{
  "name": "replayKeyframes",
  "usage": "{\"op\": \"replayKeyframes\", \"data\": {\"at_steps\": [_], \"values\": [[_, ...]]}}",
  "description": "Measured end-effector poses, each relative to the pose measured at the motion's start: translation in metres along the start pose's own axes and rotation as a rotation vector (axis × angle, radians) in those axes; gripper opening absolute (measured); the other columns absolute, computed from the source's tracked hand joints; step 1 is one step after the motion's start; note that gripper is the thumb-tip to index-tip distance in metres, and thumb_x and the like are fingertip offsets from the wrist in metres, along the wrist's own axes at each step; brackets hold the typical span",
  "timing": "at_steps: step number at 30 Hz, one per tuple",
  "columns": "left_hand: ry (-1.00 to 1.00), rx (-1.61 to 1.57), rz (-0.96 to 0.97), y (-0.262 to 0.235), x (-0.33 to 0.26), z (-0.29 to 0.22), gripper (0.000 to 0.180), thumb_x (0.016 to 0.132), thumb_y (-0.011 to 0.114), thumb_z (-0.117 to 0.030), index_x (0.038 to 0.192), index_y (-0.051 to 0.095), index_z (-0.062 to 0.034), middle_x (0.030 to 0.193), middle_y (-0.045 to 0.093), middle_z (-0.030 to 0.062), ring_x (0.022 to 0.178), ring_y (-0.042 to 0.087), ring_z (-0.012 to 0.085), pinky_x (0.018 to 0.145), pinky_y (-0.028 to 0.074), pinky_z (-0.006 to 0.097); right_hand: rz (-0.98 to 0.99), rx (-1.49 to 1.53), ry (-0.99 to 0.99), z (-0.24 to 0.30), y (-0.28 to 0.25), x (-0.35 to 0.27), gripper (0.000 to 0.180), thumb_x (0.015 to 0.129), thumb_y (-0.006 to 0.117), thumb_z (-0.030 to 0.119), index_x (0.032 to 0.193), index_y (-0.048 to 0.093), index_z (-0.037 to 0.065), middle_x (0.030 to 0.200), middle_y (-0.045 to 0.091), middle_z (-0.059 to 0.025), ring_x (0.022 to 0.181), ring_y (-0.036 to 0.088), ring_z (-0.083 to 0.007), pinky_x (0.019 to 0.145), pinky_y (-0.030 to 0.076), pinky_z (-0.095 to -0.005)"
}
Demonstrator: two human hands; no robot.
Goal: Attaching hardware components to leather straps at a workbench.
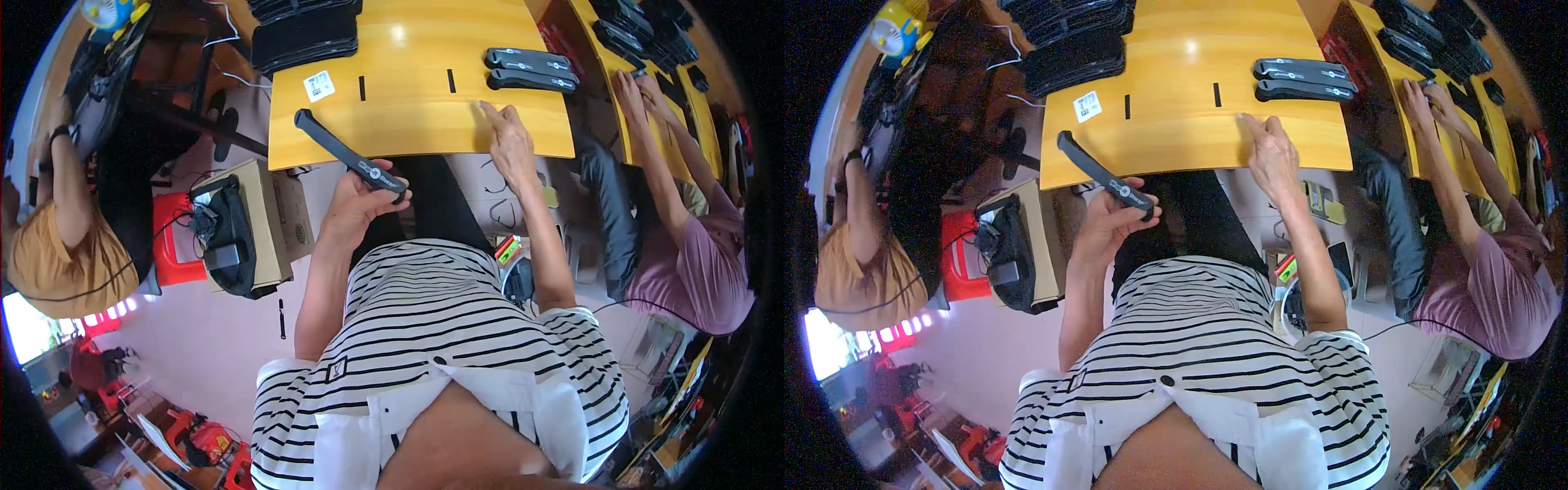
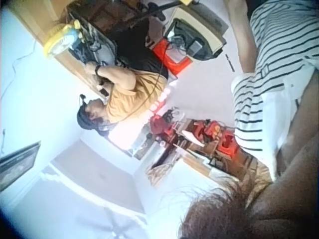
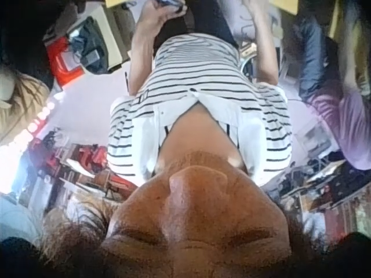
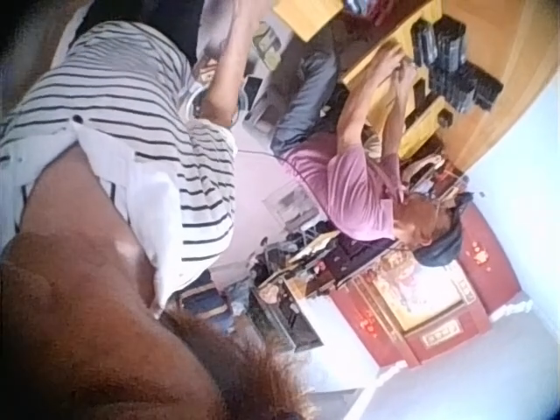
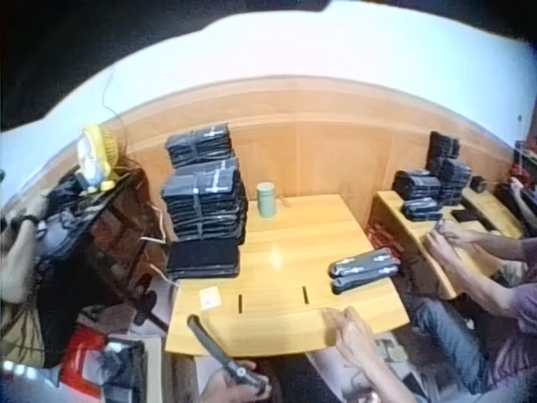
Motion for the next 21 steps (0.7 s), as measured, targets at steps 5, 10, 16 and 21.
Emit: {"op": "replayKeyframes", "data": {"at_steps": [5,10,16,21], "values": [[0.006,-0.099,-0.006,-0.014,0.000,-0.002,0.035,0.076,0.056,0.005,0.109,0.043,0.0027,0.091,0.061,0.0170,0.082,0.064,0.0252,0.073,0.055,0.032,-0.113,-0.210,-0.222,-0.021,0.006,0.014,0.045,0.068,0.056,-0.003,0.111,0.057,0.012,0.081,0.050,-0.0107,0.077,0.054,-0.0268,0.068,0.047,-0.0381],[0.004,-0.151,-0.003,-0.014,-0.003,-0.001,0.032,0.076,0.054,0.006,0.107,0.045,0.0030,0.089,0.061,0.0160,0.082,0.064,0.0237,0.072,0.055,0.031,-0.166,-0.182,-0.336,-0.049,0.024,0.017,0.035,0.071,0.056,-0.003,0.105,0.059,0.004,0.090,0.056,-0.0116,0.082,0.056,-0.0285,0.071,0.047,-0.0356],[-0.020,-0.129,0.010,-0.017,-0.004,0.000,0.032,0.076,0.055,0.004,0.106,0.045,0.0032,0.089,0.061,0.0159,0.079,0.064,0.0226,0.069,0.055,0.030,-0.308,-0.107,-0.327,-0.018,0.006,0.009,0.025,0.075,0.060,0.002,0.101,0.061,0.002,0.091,0.058,-0.0124,0.082,0.057,-0.0271,0.071,0.047,-0.0335],[-0.033,-0.102,0.025,-0.008,0.000,0.001,0.034,0.075,0.057,0.003,0.107,0.046,0.0032,0.089,0.061,0.0148,0.077,0.063,0.0212,0.069,0.055,0.030,0.166,0.709,-0.266,0.070,-0.015,-0.014,0.025,0.070,0.067,0.005,0.094,0.065,0.001,0.085,0.059,-0.0101,0.082,0.057,-0.0217,0.073,0.045,-0.0283]]}}
Point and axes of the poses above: each hand's wrist, its own x-axis towards the middle knuckle, its own y-axis out of the palm, z = x × y, the point moved 1 cm from there along x, towards the middle knuckle
